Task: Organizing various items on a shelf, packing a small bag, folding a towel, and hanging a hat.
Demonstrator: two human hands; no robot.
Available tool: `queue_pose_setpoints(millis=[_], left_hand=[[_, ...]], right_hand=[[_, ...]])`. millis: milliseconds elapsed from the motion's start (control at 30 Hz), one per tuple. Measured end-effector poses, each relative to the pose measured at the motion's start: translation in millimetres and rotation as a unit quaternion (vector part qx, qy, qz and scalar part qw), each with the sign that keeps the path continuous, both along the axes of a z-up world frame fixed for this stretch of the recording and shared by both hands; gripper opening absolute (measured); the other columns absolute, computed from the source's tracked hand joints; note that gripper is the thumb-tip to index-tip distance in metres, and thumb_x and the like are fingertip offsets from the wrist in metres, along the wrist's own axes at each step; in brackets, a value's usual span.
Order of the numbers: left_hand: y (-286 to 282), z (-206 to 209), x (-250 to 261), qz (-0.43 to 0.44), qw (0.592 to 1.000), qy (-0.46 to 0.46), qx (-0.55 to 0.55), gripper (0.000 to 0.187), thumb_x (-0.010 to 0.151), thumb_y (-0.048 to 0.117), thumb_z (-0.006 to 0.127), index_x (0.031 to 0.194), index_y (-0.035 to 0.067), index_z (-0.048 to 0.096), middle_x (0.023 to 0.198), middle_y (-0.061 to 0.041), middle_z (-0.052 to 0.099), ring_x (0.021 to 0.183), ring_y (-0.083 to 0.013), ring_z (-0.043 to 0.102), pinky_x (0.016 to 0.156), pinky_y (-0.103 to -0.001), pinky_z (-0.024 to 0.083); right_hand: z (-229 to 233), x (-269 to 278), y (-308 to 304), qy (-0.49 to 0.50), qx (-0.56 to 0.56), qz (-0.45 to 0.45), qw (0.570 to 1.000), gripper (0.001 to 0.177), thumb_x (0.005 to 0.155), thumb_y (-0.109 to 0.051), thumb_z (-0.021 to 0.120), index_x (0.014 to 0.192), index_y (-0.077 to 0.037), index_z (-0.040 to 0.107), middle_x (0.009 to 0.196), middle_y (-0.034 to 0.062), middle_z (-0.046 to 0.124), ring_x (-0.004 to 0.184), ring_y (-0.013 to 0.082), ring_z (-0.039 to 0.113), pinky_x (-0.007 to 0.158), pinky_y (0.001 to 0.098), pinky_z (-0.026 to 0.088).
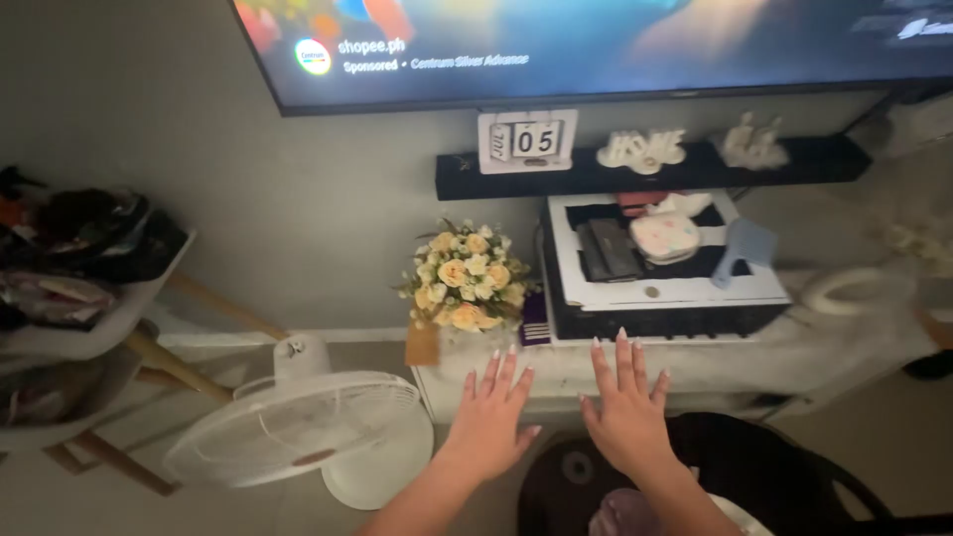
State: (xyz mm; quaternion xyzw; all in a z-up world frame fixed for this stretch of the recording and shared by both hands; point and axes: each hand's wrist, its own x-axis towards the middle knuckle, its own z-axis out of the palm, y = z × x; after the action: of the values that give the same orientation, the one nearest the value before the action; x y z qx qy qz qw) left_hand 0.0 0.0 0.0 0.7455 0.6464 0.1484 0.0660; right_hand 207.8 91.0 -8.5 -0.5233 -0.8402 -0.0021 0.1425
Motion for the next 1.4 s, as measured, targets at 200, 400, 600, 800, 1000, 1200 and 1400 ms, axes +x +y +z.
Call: queue_pose_setpoints(millis=[200,400,600,800,1000,1200,1400], left_hand=[[53.7,-6.7,-67.3,-0.022,0.997,-0.004,-0.080,0.087,0.088,0.041,0.073,0.156,0.008,0.030,0.165,-0.022,0.018,0.152,-0.0431,0.015,0.118,-0.064,0.018],[133.0,-25.5,-62.8,-0.073,0.987,-0.038,-0.139,0.087,0.089,0.041,0.071,0.157,0.008,0.029,0.168,-0.020,0.015,0.153,-0.0409,0.014,0.120,-0.061,0.017],[238.5,-30.4,-43.3,-0.110,0.983,-0.003,-0.150,0.092,0.090,0.043,0.069,0.158,0.002,0.022,0.167,-0.022,0.013,0.155,-0.0399,0.010,0.121,-0.058,0.015],[347.9,-30.7,-24.1,-0.127,0.983,-0.003,-0.135,0.099,0.091,0.050,0.067,0.159,-0.001,0.016,0.169,-0.022,0.009,0.157,-0.0390,0.007,0.123,-0.057,0.012],[408.3,-55.1,0.2,-0.136,0.965,0.086,-0.209,0.099,0.094,0.056,0.060,0.161,0.006,0.008,0.170,-0.018,-0.002,0.157,-0.0365,0.001,0.123,-0.058,0.008],[408.9,-79.2,9.4,-0.135,0.973,0.075,-0.169,0.089,0.098,0.057,0.056,0.163,0.016,0.012,0.170,-0.018,0.000,0.156,-0.0388,0.003,0.121,-0.064,0.007],[415.8,-75.8,12.9,-0.119,0.973,0.030,-0.196,0.084,0.093,0.050,0.064,0.159,0.013,0.027,0.169,-0.018,0.010,0.158,-0.0348,0.008,0.125,-0.059,0.010]], right_hand=[[-4.4,-59.9,29.8,0.033,-0.009,-0.017,0.999,0.081,0.085,-0.039,0.065,0.157,-0.019,0.033,0.163,0.0191,0.019,0.152,0.0399,0.017,0.111,0.0705,0.022],[-15.6,-68.1,84.8,0.080,0.021,-0.001,0.997,0.068,0.087,-0.034,0.064,0.147,-0.012,0.041,0.160,0.0191,0.030,0.150,0.0374,0.025,0.114,0.0617,0.026],[-29.5,-51.9,180.7,0.128,0.054,-0.048,0.989,0.071,0.086,-0.033,0.068,0.148,-0.008,0.043,0.158,0.0234,0.033,0.147,0.0427,0.029,0.115,0.0595,0.026],[-62.6,-41.2,281.0,0.137,0.036,-0.089,0.986,0.076,0.083,-0.031,0.072,0.147,-0.002,0.043,0.153,0.0282,0.037,0.142,0.0477,0.035,0.112,0.0596,0.032],[-82.4,-33.4,320.6,0.119,-0.046,-0.110,0.986,0.066,0.086,-0.020,0.065,0.146,0.000,0.045,0.144,0.0235,0.051,0.131,0.0464,0.050,0.099,0.0515,0.051],[-53.8,-23.1,332.8,0.242,-0.122,-0.172,0.947,0.042,0.103,-0.017,0.053,0.142,-0.002,0.055,0.126,0.0232,0.067,0.116,0.0401,0.065,0.096,0.0472,0.054],[-120.5,-35.6,325.6,0.103,0.086,-0.053,0.990,0.049,0.099,-0.019,0.053,0.143,0.003,0.051,0.146,0.0253,0.056,0.136,0.0441,0.055,0.112,0.0484,0.047]])
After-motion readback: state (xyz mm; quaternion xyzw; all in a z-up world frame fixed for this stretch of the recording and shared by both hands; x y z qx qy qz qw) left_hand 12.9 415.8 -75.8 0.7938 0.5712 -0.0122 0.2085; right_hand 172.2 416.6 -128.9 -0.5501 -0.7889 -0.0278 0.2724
